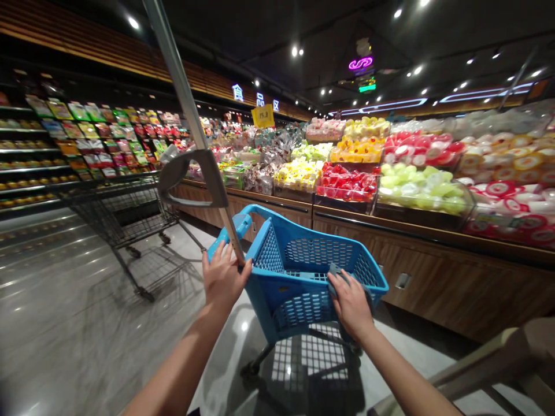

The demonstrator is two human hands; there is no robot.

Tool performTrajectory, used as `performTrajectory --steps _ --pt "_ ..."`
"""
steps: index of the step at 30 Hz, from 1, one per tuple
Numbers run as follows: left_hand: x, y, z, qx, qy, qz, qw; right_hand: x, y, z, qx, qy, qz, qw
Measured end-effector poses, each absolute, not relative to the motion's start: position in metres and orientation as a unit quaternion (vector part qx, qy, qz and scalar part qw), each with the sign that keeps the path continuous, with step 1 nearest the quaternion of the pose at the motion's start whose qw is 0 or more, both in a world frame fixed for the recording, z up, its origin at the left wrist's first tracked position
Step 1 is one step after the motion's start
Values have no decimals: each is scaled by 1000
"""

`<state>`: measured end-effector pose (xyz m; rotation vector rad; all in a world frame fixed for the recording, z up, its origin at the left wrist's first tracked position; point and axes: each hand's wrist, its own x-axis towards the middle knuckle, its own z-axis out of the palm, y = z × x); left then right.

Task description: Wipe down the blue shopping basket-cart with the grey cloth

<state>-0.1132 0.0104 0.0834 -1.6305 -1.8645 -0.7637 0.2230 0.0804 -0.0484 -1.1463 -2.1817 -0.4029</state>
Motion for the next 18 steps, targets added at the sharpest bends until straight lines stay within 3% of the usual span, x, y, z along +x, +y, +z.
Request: performTrajectory --steps 9,18 --pt "-115 9 87 -609 -690 -282 271 78 56 -9 -399 -832 -96 373" --pt "-127 5 89 -617 -686 -271 274 103 68 -24 -356 -858 -130 347"
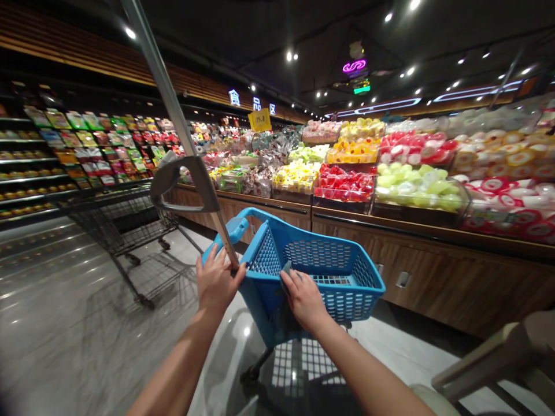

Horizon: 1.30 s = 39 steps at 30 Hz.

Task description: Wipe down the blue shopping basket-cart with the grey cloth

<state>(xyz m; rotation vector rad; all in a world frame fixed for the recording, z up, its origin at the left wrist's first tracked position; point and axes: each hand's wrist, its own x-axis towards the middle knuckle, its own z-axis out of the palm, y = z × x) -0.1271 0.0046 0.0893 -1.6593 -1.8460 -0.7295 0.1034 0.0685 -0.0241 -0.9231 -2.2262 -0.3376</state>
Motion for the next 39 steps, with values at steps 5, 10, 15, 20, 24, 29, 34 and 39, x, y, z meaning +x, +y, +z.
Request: performTrajectory --steps 5,10,15,20,24,29,34,39 --pt "-130 4 90 -620 -683 -269 277 143 71 -34 -371 -856 -151 328" --pt "-131 4 88 -621 -679 -257 295 189 76 -43 -385 -851 -171 314" --pt "-126 6 89 -623 -679 -244 304 237 87 -53 -404 -839 -195 309" --pt "-117 8 92 -621 -683 -256 285 282 104 -62 -443 -821 -192 306" --pt "-112 10 91 -618 -683 -275 277 295 111 -61 -464 -813 -143 322" --pt "-108 12 89 -611 -684 -288 275 258 99 -44 -469 -811 -86 339" --pt "-108 15 86 -604 -685 -299 277 158 75 -11 -432 -837 -31 335" --pt "-113 14 84 -602 -686 -298 280 66 57 18 -389 -843 3 372"
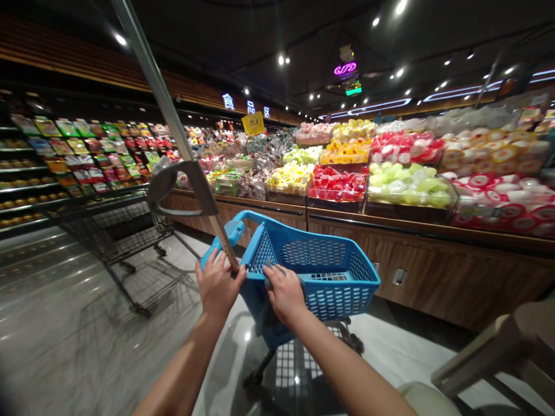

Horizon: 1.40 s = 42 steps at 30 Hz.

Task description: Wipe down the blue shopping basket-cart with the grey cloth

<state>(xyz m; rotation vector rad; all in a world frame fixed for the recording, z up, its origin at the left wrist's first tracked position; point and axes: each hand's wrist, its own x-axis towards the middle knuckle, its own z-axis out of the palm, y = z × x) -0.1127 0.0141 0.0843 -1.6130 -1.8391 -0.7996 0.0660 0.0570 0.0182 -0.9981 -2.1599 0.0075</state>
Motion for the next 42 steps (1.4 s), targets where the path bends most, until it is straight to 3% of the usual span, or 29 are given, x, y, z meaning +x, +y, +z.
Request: performTrajectory --steps 9,19,29,35,42 --pt "-140 1 87 -618 -677 -291 274 73 55 -5 -346 -870 -62 345" --pt "-150 0 88 -629 -674 -270 277 181 59 -36 -377 -868 -124 300" --pt "-138 1 87 -619 -674 -287 284 277 77 -62 -440 -826 -120 333" --pt "-130 5 85 -606 -679 -306 281 240 69 -48 -447 -825 -108 330" --pt "-128 6 84 -598 -678 -321 282 127 54 -18 -413 -841 -60 344"
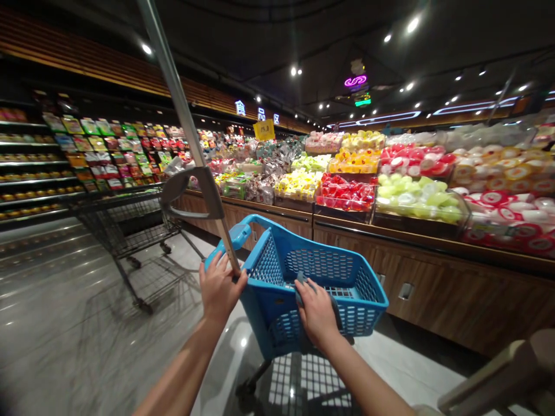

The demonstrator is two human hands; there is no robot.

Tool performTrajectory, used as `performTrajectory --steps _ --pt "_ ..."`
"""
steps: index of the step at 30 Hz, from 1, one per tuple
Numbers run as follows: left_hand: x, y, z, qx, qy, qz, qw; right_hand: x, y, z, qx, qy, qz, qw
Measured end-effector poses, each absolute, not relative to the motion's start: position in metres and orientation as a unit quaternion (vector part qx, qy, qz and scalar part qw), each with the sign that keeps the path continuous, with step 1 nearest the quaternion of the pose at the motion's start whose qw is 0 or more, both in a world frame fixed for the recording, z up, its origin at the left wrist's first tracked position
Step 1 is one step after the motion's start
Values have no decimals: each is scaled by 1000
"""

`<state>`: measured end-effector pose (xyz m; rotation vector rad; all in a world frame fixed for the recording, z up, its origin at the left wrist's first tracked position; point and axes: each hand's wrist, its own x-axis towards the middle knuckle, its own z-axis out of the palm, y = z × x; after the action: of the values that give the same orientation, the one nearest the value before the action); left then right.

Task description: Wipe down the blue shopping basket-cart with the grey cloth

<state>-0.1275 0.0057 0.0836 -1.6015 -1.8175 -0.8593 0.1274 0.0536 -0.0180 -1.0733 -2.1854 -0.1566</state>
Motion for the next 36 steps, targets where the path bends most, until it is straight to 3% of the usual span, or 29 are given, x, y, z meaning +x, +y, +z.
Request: performTrajectory --steps 5,10,26,36 --pt "-129 4 84 -596 -678 -329 277 63 47 1 -371 -849 -50 374" --pt "-137 1 85 -606 -676 -333 254 56 48 0 -352 -856 -72 373" --pt "-150 -2 85 -621 -673 -305 260 202 62 -52 -377 -863 -141 304" --pt "-139 3 83 -612 -672 -325 261 264 74 -71 -443 -811 -163 345"
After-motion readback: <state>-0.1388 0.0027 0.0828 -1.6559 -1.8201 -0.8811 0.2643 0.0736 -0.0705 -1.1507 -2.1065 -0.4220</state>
